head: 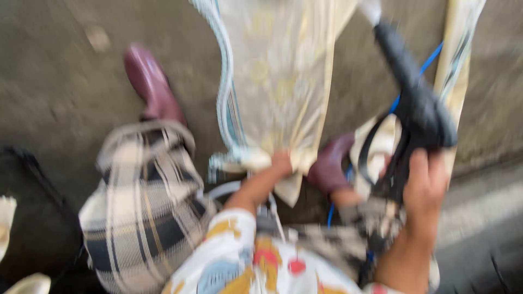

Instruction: Using a high-pressure water spray gun to clean a long piece of fabric laid out on the ground.

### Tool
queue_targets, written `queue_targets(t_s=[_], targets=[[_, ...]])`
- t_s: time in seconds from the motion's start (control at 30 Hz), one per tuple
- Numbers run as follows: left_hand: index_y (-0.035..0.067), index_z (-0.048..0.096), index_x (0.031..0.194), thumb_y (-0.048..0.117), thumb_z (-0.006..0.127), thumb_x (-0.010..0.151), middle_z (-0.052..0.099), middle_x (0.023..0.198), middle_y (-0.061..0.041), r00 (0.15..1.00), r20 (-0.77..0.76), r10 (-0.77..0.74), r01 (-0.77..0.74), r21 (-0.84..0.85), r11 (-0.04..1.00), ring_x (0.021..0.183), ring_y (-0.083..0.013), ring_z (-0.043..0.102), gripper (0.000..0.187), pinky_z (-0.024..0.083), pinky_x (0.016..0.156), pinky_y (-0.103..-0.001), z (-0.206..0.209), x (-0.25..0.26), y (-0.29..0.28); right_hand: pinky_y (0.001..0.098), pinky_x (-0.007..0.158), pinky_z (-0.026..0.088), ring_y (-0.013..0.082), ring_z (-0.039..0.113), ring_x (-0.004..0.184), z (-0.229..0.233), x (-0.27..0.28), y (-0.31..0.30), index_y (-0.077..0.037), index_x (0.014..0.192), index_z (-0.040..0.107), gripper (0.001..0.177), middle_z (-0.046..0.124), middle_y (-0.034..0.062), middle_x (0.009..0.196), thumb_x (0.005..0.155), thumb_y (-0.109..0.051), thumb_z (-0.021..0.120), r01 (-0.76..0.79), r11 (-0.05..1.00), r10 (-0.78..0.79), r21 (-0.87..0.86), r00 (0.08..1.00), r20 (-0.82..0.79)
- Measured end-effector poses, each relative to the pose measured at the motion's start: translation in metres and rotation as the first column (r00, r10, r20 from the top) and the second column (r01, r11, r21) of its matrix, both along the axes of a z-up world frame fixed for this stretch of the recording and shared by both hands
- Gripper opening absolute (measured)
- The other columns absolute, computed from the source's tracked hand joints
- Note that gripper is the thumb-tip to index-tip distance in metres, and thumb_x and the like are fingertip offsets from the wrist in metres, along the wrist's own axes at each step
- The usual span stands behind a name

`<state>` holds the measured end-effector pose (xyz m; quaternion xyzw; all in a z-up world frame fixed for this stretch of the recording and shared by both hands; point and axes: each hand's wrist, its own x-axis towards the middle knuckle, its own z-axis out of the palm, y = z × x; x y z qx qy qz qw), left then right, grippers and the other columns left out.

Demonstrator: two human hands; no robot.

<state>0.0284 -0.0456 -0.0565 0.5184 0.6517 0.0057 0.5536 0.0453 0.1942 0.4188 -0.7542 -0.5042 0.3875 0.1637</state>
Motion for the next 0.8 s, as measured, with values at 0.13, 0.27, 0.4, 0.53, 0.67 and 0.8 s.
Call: queue_targets(t_s=[0.13,0.27,0.4,0.53,0.67,0.8], targets=[[0.009,0.07,0.111,0.044,0.069,0.079,0.067,0.108,-0.018,0.982,-0.009,-0.191,0.189,-0.08,0.979,0.094,-0.0402,0.066,0.048,0.055,0.081,-0.052,0.009,0.009,-0.014,0.0277,0.067,0.051,0.0188,0.06,0.066,0.005,0.031,-0.031,0.0,0.135,0.048,0.027,0.063,0.012,0.093,0.112,-0.012,0.042,0.042,0.998,-0.047,-0.052,0.994,-0.101],[0.009,0.062,0.121,0.024,0.069,0.085,0.059,0.127,-0.016,0.995,0.073,-0.073,0.092,-0.31,0.946,0.115,-0.0405,0.061,0.04,0.052,0.097,-0.052,0.045,-0.023,0.038,0.0419,0.078,0.049,0.0268,0.062,0.082,-0.022,0.016,-0.052,-0.001,0.127,0.054,0.025,0.065,0.0188,0.097,0.112,-0.02,0.047,0.006,0.99,-0.002,-0.141,1.0,0.029],[0.009,0.061,0.108,0.027,0.056,0.099,0.064,0.107,-0.018,0.996,0.082,0.033,0.002,-0.397,0.918,0.11,-0.0383,0.071,0.02,0.057,0.093,-0.051,0.078,-0.041,0.058,0.0616,0.099,0.042,0.0483,0.059,0.117,-0.071,0.073,-0.089,-0.008,0.135,0.059,0.035,0.066,0.0287,0.115,0.111,-0.032,0.055,-0.087,0.956,0.163,-0.279,0.951,0.263],[0.008,0.059,0.11,0.028,0.051,0.102,0.063,0.106,-0.017,0.997,0.079,0.005,0.027,-0.392,0.919,0.109,-0.038,0.071,0.023,0.057,0.092,-0.053,0.077,-0.041,0.058,0.0639,0.102,0.042,0.05,0.057,0.12,-0.06,0.026,-0.073,-0.008,0.141,0.055,0.041,0.065,0.0303,0.118,0.108,-0.032,0.053,-0.101,0.944,0.177,-0.315,0.959,0.221],[0.008,0.059,0.112,0.031,0.048,0.104,0.062,0.109,-0.015,0.997,0.064,0.039,-0.009,-0.405,0.914,0.112,-0.0378,0.07,0.026,0.057,0.094,-0.054,0.064,-0.032,0.052,0.0625,0.094,0.045,0.048,0.063,0.107,-0.04,-0.009,-0.057,-0.007,0.132,0.058,0.037,0.068,0.0269,0.104,0.108,-0.035,0.054,-0.149,0.954,0.204,-0.259,0.958,0.201],[0.01,0.061,0.115,0.034,0.046,0.106,0.064,0.113,-0.014,0.995,0.047,0.082,-0.05,-0.471,0.88,0.115,-0.0392,0.069,0.03,0.056,0.097,-0.052,0.083,-0.045,0.067,0.05,0.095,0.05,0.0266,0.067,0.106,-0.018,-0.018,-0.065,-0.012,0.126,0.063,0.027,0.069,0.0145,0.101,0.105,-0.028,0.06,-0.099,0.982,0.125,-0.162,0.98,0.158]])
